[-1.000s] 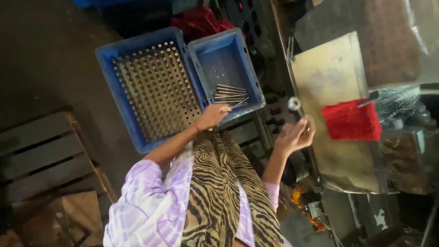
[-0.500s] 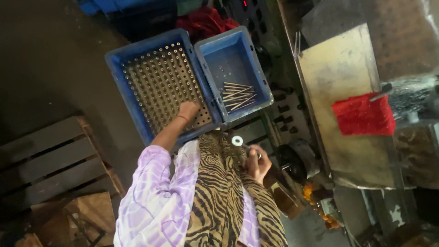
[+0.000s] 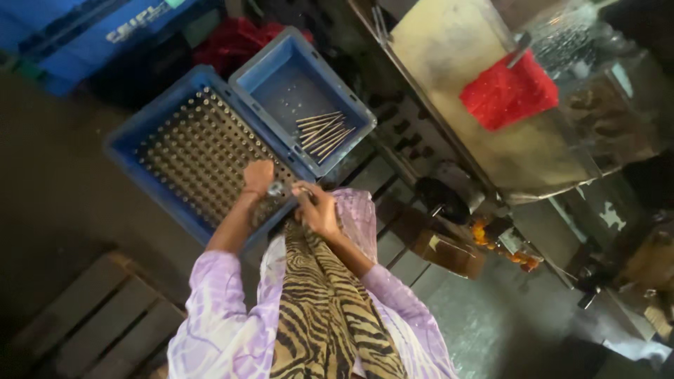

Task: The person repeatedly picks up metal rods from a blue bin, presses each rod against a rotating grinding wheel, and returns the rod to the bin. The person handles the rods one at a time in a repetitive cycle.

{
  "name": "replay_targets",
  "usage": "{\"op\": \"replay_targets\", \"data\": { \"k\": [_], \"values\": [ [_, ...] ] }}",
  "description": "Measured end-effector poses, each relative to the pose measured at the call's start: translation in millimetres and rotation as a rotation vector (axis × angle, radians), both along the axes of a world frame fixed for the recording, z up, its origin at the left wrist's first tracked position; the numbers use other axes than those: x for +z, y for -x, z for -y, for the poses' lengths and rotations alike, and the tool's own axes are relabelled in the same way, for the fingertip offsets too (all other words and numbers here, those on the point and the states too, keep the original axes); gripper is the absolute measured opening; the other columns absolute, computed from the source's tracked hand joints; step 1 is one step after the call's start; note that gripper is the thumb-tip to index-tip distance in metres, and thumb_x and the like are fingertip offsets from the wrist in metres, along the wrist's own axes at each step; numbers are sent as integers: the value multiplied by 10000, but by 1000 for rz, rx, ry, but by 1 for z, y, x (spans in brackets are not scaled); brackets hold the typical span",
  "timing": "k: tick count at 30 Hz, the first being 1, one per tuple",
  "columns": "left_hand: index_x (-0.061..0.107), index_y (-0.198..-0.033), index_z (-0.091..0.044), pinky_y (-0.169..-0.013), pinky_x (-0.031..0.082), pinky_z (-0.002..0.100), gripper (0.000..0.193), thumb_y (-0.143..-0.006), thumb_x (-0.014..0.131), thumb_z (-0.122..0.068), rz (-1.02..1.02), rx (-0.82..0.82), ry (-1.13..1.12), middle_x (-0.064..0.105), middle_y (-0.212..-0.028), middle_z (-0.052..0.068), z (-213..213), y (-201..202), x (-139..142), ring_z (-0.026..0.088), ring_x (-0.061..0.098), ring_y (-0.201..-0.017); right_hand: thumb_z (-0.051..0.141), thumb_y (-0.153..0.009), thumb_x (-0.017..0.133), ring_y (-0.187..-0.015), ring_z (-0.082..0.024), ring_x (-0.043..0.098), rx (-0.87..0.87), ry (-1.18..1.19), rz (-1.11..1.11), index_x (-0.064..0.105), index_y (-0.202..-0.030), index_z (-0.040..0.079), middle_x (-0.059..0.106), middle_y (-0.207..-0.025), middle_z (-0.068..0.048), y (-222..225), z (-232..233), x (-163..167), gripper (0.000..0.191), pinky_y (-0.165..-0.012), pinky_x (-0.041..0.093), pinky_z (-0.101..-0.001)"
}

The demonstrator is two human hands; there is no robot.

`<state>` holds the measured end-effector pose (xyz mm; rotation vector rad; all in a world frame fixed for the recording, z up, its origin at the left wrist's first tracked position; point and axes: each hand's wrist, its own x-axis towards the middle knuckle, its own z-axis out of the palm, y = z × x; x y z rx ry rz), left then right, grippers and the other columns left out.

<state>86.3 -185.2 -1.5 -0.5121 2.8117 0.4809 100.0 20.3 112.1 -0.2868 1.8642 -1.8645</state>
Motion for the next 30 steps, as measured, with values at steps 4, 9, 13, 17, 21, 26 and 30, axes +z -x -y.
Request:
{"op": "replay_targets", "data": {
  "k": [4,9,13,17,21,26,30],
  "values": [
    [742,-869,-40,-719,539,511,226,-911,652,-243,-220,0,-32,717,-840,203,14,-19,13,397,702,-816,166,-998,664,-576,-63,561,-196,-261,39,740,-1153,20,673,-771,-16,3,-70,-7,225,-489,438,-229],
    [685,-1115,-63,-612,491,324,371,-1003,646,-415,-591,183,-899,665,-854,60,9,9,61,193,625,-718,158,-1007,675,-624,-50,520,-493,-97,-173,720,-1133,-43,627,-855,-12,36,-136,33,242,-520,423,-230],
    [578,-1357,-63,-482,415,206,401,-1131,530,-391,-532,273,-2094,544,-740,-32,-122,48,96,58,467,-552,177,-1042,645,-555,-50,460,-601,64,-221,682,-1168,-36,567,-779,-5,61,-164,70,250,-496,394,-240],
    [400,-1548,-131,-659,462,239,547,-1040,596,-186,-491,-225,-1459,605,-991,5,-232,82,138,75,499,-721,190,-1047,632,-529,-43,432,-709,192,-205,664,-1174,-30,513,-759,23,79,-186,87,256,-477,373,-243],
    [443,-1482,-114,-732,527,271,476,-1045,631,-139,-624,-461,-1251,680,-1102,42,-279,101,162,82,645,-903,180,-1058,621,-539,-36,410,-768,213,-244,662,-1182,-22,473,-736,32,84,-222,90,241,-482,361,-246],
    [497,-1419,-103,-633,464,268,431,-1038,695,-133,-435,-354,-1587,647,-974,14,-313,115,160,78,572,-757,164,-1066,622,-555,-53,467,-828,31,-423,671,-1159,-14,488,-702,46,78,-251,86,207,-489,356,-242],
    [546,-1374,-107,-499,311,245,365,-1051,711,-141,-324,-238,-1709,531,-796,-14,-337,107,167,63,424,-598,228,-1094,592,-566,-33,414,-798,-60,-569,642,-1196,35,465,-678,76,77,-262,81,224,-503,342,-229]
  ]
}}
